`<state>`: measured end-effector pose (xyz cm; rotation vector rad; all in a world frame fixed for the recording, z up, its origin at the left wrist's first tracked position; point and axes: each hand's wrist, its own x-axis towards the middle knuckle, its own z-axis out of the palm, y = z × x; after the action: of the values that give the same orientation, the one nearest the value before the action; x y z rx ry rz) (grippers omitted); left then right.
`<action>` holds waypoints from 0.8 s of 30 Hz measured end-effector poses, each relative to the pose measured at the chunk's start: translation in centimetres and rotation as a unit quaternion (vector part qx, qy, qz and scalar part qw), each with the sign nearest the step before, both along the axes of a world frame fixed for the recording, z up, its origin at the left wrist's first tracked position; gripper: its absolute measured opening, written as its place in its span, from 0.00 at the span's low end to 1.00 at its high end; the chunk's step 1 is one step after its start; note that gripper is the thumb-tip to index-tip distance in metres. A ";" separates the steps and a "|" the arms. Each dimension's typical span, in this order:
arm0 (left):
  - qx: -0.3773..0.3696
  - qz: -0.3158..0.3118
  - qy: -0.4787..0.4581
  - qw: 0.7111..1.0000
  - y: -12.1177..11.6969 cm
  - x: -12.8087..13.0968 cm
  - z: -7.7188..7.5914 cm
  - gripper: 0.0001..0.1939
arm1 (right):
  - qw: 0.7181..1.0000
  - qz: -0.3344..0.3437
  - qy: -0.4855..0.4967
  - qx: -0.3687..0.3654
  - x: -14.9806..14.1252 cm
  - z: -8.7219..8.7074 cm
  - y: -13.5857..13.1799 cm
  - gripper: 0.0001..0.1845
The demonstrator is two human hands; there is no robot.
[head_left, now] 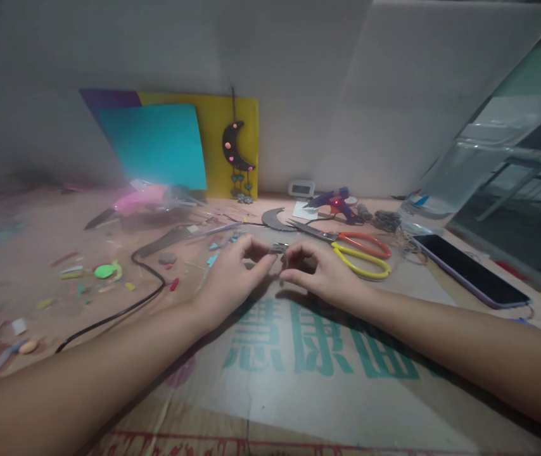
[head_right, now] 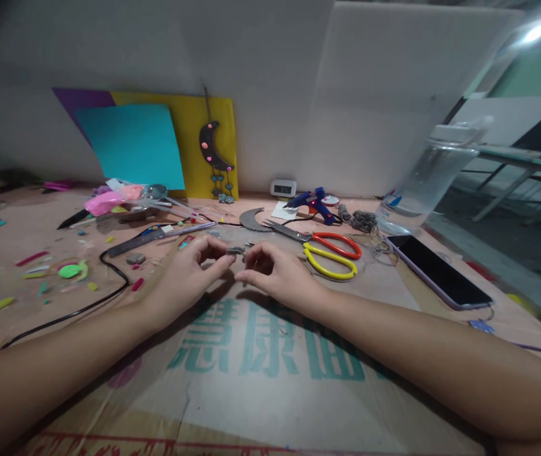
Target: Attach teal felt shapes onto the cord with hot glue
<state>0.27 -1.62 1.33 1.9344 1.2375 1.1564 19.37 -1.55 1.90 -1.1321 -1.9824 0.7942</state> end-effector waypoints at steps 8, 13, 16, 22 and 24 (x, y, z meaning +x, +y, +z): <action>0.028 0.022 0.013 0.999 -0.2 0.0 0.2 0.06 | 1.000 0.007 -0.015 0.015 0.2 0.1 -0.6 0.09; 0.002 0.004 0.002 1.000 -0.2 0.1 0.3 0.06 | 0.995 0.065 -0.060 0.038 0.2 0.4 -0.6 0.10; -0.001 -0.006 0.002 1.000 -0.2 0.1 0.4 0.06 | 0.996 0.063 -0.054 0.028 0.1 0.2 -0.3 0.12; -0.008 -0.002 -0.033 0.999 0.4 -0.2 -0.3 0.09 | 0.997 -0.046 -0.041 0.050 0.5 0.8 -0.6 0.06; -0.017 -0.003 -0.036 0.999 0.6 -0.2 -0.5 0.09 | 0.992 -0.061 -0.049 0.095 1.0 2.3 -1.1 0.07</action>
<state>0.06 -1.02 0.79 1.8548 1.2053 1.1829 20.36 -2.61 4.21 -1.1852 -2.0003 0.4845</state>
